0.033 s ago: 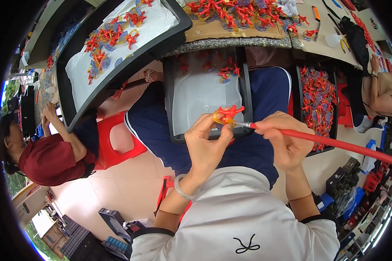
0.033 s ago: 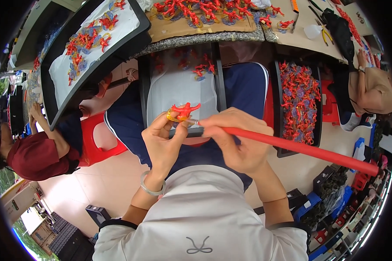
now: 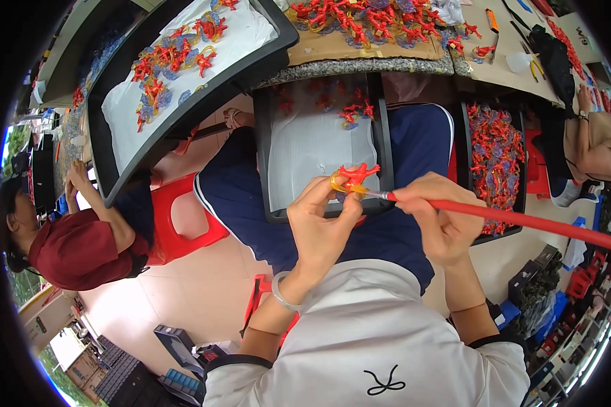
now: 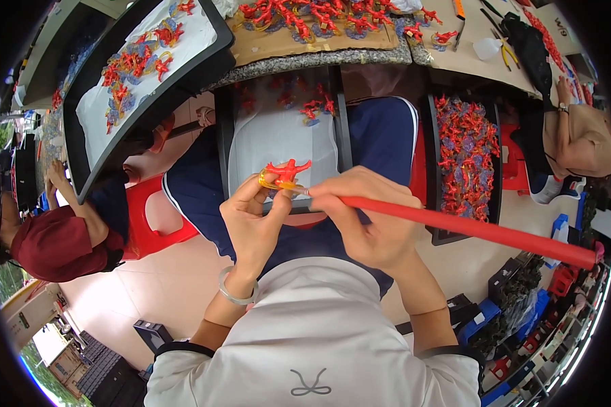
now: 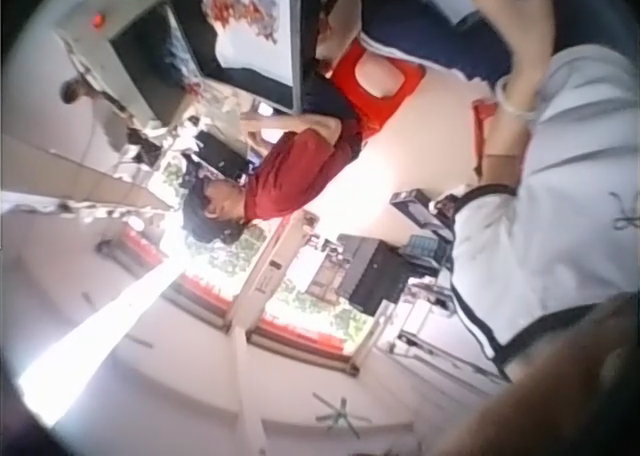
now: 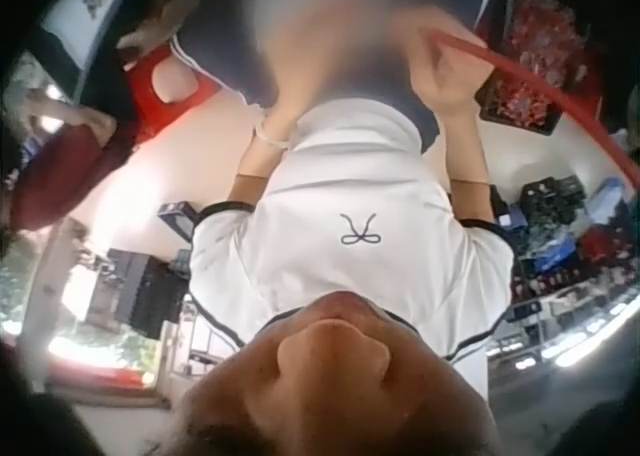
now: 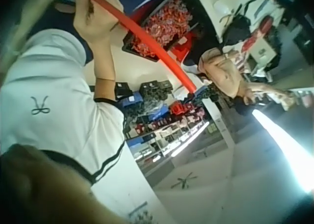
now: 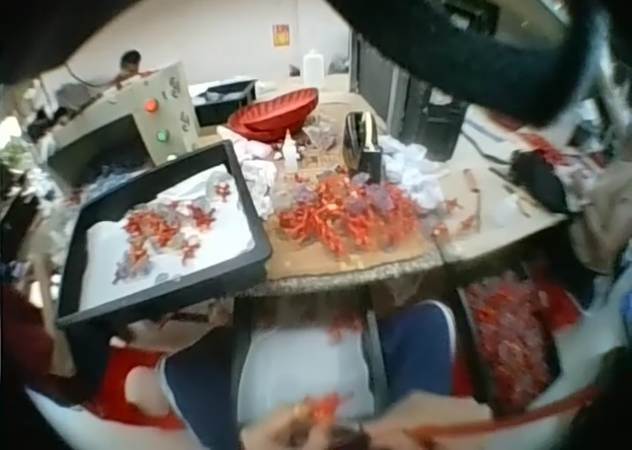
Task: The person assembles small plastic toy figures by hand, applying paint with a brush or glue from a bottle to detailed parts.
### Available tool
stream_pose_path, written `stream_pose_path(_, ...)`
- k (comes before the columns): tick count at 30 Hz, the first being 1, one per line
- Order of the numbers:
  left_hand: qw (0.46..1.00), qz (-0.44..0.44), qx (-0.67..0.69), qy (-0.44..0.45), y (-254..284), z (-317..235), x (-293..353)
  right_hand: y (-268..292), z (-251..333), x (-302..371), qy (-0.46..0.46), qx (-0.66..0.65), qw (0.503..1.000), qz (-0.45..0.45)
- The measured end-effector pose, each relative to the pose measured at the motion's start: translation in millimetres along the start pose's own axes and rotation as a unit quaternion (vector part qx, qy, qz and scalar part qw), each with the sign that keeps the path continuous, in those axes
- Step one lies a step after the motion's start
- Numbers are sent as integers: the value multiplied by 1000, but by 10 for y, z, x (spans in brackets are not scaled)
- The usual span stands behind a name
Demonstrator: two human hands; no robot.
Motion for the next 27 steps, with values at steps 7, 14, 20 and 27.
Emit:
stream_pose_path(7,1000,12,-25,-8,3,21,-5,-33,40,-50,37,14,999,22)
stream_pose_path(14,994,34,-83,63,-2,92,18,9,1,-130,43,23,998,28)
stream_pose_path(20,998,-16,-16,62,33,130,18,110,-57,-139,34,147,988,-41)
stream_pose_path(27,979,-1,-188,-76,12,-54,-33,123,-53,-154,42,167,984,-41)
Point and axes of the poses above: each hand's wrist, its own x-axis away from the middle knuckle, its own y-axis out of the back of the hand, z = x × y, the point moved 6 cm from there along -x, towards the middle knuckle, and after that the axes turned 7 degrees about x, right-handed, at the moved point
